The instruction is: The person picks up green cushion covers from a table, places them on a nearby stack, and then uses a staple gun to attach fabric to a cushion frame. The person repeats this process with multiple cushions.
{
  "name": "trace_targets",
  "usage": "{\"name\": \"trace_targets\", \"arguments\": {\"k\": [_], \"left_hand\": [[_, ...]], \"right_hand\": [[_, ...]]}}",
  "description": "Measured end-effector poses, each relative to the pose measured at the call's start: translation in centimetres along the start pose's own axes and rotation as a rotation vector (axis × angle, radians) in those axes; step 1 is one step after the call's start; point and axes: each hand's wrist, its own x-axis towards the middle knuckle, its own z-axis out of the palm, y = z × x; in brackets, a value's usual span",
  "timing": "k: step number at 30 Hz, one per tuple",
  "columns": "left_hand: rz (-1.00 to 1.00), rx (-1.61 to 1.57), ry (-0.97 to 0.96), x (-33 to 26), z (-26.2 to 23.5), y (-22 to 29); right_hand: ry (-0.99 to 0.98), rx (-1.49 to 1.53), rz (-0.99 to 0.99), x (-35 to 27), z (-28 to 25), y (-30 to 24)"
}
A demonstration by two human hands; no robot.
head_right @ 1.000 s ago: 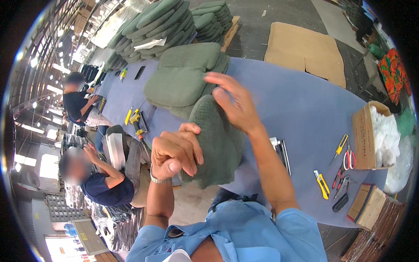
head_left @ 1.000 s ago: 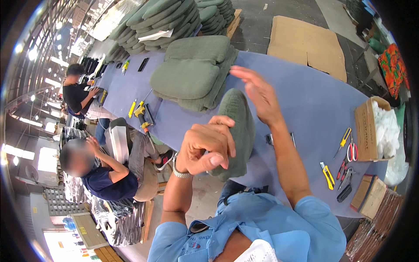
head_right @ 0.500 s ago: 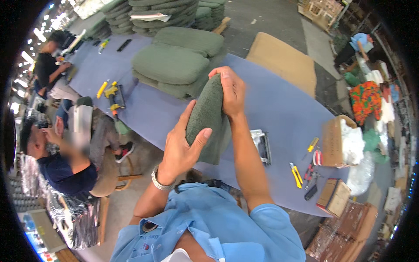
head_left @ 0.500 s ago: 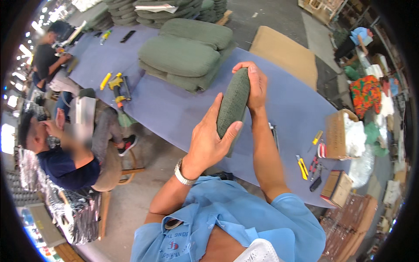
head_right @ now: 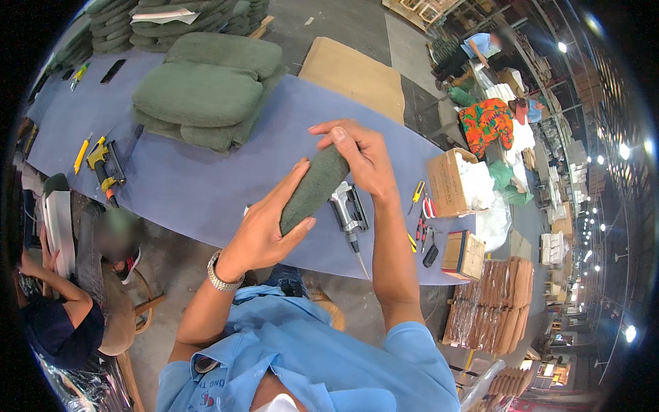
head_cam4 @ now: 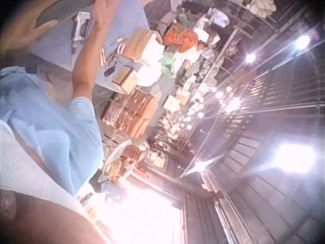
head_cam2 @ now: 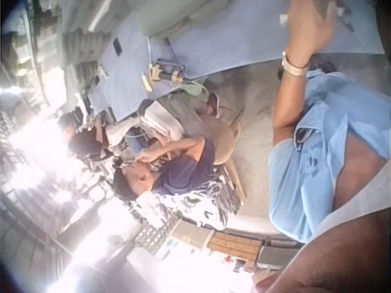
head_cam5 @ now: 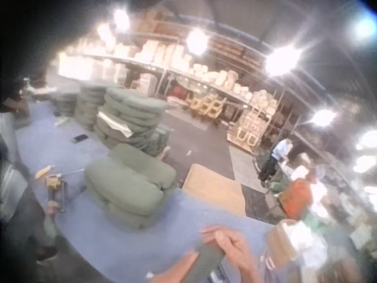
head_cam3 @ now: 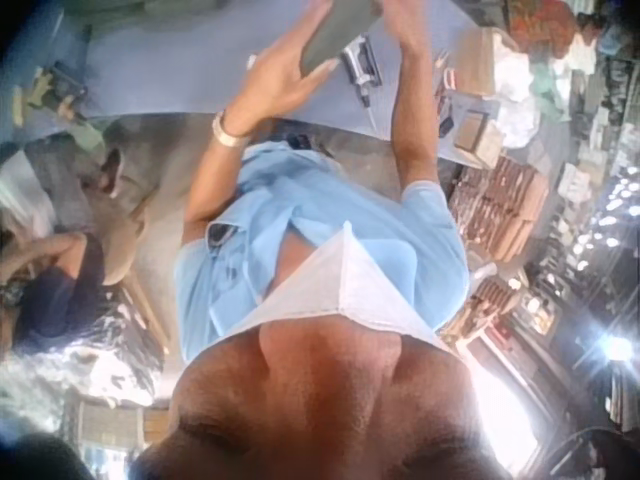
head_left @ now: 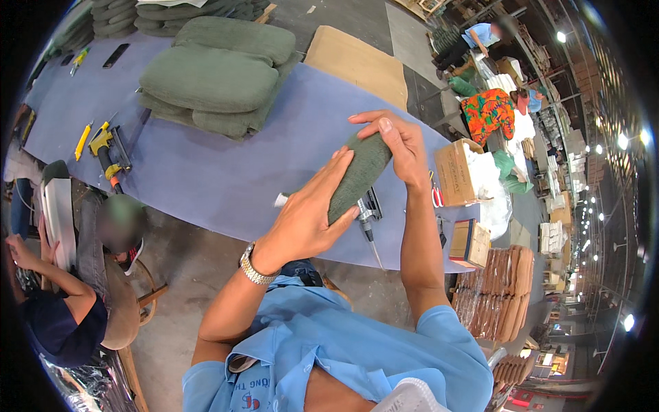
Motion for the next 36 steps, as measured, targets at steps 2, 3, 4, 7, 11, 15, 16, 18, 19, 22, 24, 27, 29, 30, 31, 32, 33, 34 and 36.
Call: {"name": "trace_targets", "arguments": {"k": [2, 3, 4, 7, 11, 15, 16, 18, 19, 22, 24, 27, 29, 30, 31, 32, 33, 34, 36], "left_hand": [[-0.078, -0.041, -0.003, 0.3, -0.3, -0.1], [-0.121, -0.058, -0.014, 0.3, -0.6, -0.3], [-0.112, -0.067, -0.021, 0.3, -0.9, -0.6], [-0.100, -0.064, -0.009, -0.5, -2.1, -1.2], [-0.130, -0.044, 0.003, -2.1, -3.0, -0.8], [-0.179, 0.035, -0.086, -5.7, -6.2, 0.5], [-0.251, 0.095, -0.080, -7.1, -7.2, 1.2], [-0.416, 0.156, -0.108, -10.7, -9.0, 2.6], [-0.507, 0.173, -0.123, -12.4, -9.8, 2.8], [-0.662, 0.252, -0.116, -17.5, -11.2, 2.8], [-0.720, 0.280, -0.108, -19.4, -11.2, 2.5], [-0.728, 0.315, -0.078, -21.7, -10.9, 1.7], [-0.712, 0.342, -0.051, -22.4, -10.5, 1.4], [-0.706, 0.357, -0.035, -22.8, -10.3, 1.3], [-0.686, 0.333, -0.003, -23.3, -10.3, 1.1], [-0.666, 0.308, 0.029, -24.1, -10.2, 0.6], [-0.644, 0.286, 0.061, -24.6, -10.1, 0.2], [-0.651, 0.279, 0.088, -25.0, -9.9, 0.0], [-0.659, 0.264, 0.140, -25.4, -9.6, -0.8]], "right_hand": [[0.021, -0.049, -0.013, 0.5, 0.4, -0.1], [0.106, -0.036, -0.034, 0.2, 1.5, 0.5], [0.189, -0.022, -0.055, 0.2, 2.3, 1.0], [0.369, 0.119, -0.245, 0.3, 4.8, 2.4], [0.420, 0.330, -0.403, 0.7, 7.0, 3.5], [0.438, 0.209, -0.334, -0.9, 9.6, 0.6], [0.395, 0.110, -0.123, -2.0, 10.1, -0.1], [0.374, 0.053, 0.063, -5.4, 11.6, 4.5], [0.369, 0.020, 0.142, -6.9, 12.3, 7.2], [0.387, -0.119, 0.115, -10.5, 12.7, 10.7], [0.409, -0.132, 0.144, -12.2, 12.8, 11.4], [0.475, -0.211, 0.080, -13.7, 12.9, 12.6], [0.526, -0.276, 0.094, -15.2, 12.9, 13.7], [0.550, -0.305, 0.100, -16.0, 13.0, 14.3], [0.563, -0.284, 0.138, -16.6, 13.0, 14.8], [0.576, -0.261, 0.176, -17.5, 13.0, 15.2], [0.589, -0.235, 0.213, -17.9, 13.1, 15.9], [0.635, -0.157, 0.207, -18.6, 13.4, 16.9], [0.683, 0.145, 0.371, -20.4, 13.9, 19.5]]}}
